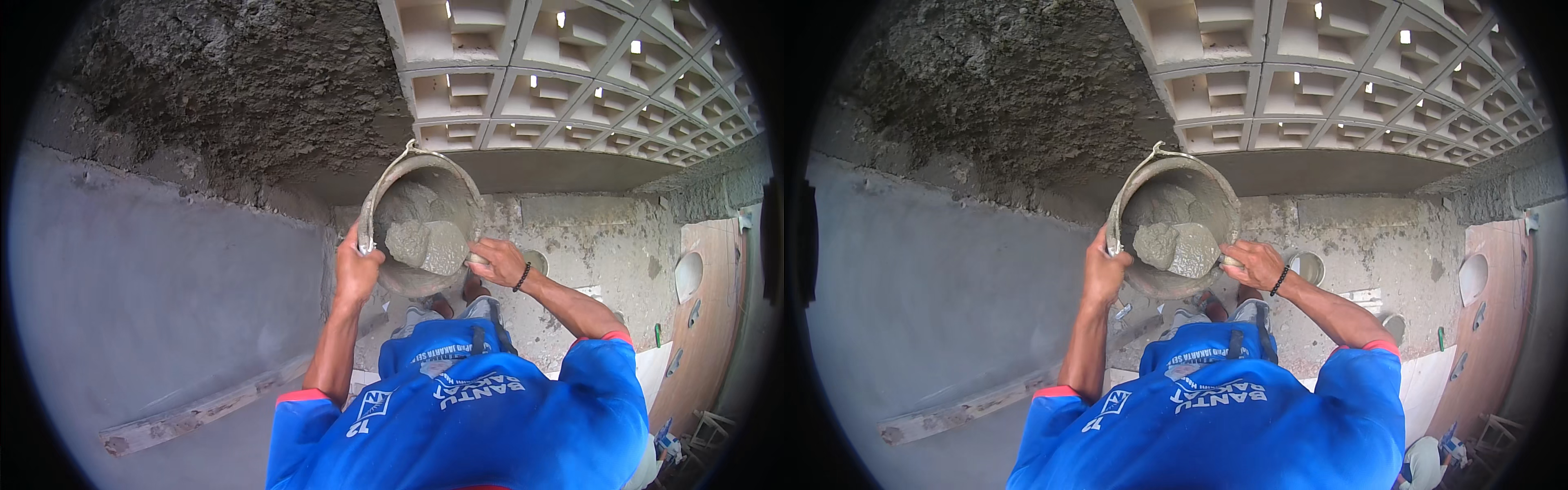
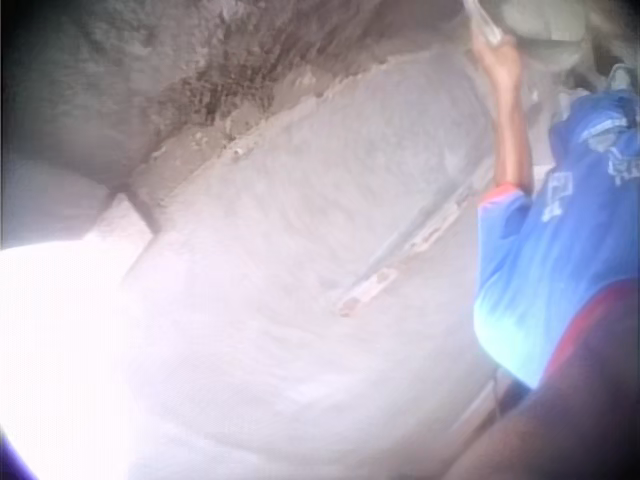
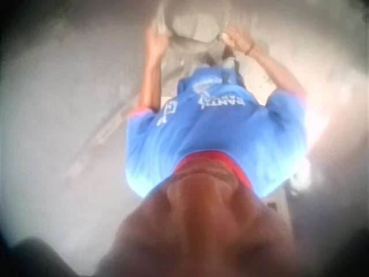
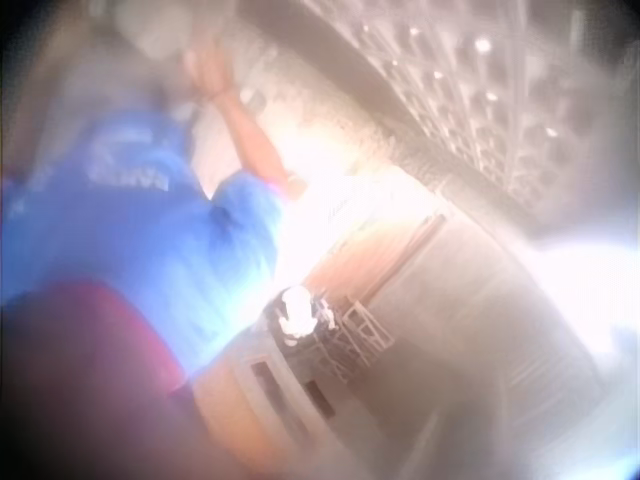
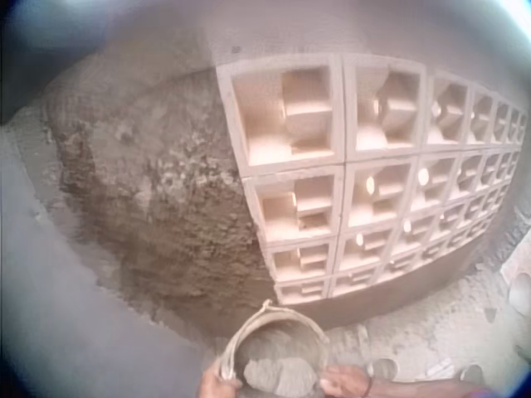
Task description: The person scoops wet cement from a bucket with a trowel and applies it to a wall made of hollow blocks. They repeatedly transfer material from a larger bucket to a smaller one and spread the cement across the wall surface. The person then uses a long wooden straightedge to level the applied cement.
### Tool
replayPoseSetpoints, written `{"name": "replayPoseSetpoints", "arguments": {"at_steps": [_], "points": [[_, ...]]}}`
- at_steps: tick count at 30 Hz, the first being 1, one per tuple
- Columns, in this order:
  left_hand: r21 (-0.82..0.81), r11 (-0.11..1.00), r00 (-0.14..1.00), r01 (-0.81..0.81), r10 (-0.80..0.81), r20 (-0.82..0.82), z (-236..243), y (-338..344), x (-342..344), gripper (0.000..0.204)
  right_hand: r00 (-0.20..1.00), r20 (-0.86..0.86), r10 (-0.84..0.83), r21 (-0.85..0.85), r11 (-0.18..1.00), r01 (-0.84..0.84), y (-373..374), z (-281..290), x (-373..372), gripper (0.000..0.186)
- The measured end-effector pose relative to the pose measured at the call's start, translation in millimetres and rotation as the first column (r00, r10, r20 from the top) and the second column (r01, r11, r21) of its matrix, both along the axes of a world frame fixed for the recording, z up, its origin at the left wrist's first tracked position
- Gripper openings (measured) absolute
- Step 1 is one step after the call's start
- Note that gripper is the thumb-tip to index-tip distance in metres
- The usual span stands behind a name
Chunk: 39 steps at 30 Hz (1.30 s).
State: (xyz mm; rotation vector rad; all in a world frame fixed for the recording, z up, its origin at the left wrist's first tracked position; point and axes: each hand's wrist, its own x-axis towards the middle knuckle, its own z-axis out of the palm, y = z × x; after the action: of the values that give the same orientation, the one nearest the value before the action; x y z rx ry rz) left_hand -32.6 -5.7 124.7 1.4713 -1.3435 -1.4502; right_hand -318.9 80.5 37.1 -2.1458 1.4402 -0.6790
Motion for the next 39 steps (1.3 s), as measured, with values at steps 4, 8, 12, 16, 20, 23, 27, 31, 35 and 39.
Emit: {"name": "replayPoseSetpoints", "arguments": {"at_steps": [4, 8, 12, 16, 20, 23, 27, 31, 35, 39], "points": [[-0.004, 0.996, 0.991, -0.086, 0.085, -0.107, -20, -4, 10, 0.069, 0.999, -0.041, -0.013, -0.047, 0.999, 0.011, -24, 16, -2, 0.038], [0.104, 0.973, 0.963, -0.205, 0.219, -0.156, -34, -2, 24, 0.066, 0.998, -0.058, -0.02, 0.002, 1.0, 0.02, -56, 47, 0, 0.039], [0.071, 0.945, 0.928, -0.319, 0.326, -0.181, -66, 5, 40, 0.062, 0.999, -0.024, -0.037, 0.011, 0.999, 0.037, -94, 82, -3, 0.04], [0.113, 0.908, 0.904, -0.403, 0.414, -0.107, -97, 21, 67, 0.062, 0.981, -0.129, -0.144, 0.144, 0.976, 0.162, -131, 121, 2, 0.047], [0.191, 0.852, 0.851, -0.487, 0.512, -0.118, -114, 38, 90, 0.065, 0.95, -0.297, -0.101, 0.066, 0.99, 0.126, -173, 130, -3, 0.04], [0.173, 0.817, 0.809, -0.55, 0.572, -0.132, -133, 54, 107, 0.066, 0.886, -0.451, -0.11, 0.186, 0.959, 0.214, -200, 144, 2, 0.037], [0.217, 0.781, 0.789, -0.585, 0.611, -0.07, -145, 67, 124, 0.069, 0.858, -0.509, -0.075, 0.141, 0.975, 0.169, -221, 151, -4, 0.033], [0.195, 0.78, 0.79, -0.594, 0.612, -0.045, -162, 75, 135, 0.073, 0.811, -0.582, -0.067, 0.114, 0.98, 0.163, -234, 187, 12, 0.03], [0.189, 0.781, 0.789, -0.595, 0.612, -0.045, -173, 79, 142, 0.072, 0.825, -0.563, -0.048, 0.084, 0.99, 0.115, -252, 216, 7, 0.033], [0.234, 0.766, 0.776, -0.599, 0.627, -0.066, -175, 77, 141, 0.07, 0.828, -0.559, -0.04, 0.119, 0.985, 0.128, -265, 250, -11, 0.038]]}}
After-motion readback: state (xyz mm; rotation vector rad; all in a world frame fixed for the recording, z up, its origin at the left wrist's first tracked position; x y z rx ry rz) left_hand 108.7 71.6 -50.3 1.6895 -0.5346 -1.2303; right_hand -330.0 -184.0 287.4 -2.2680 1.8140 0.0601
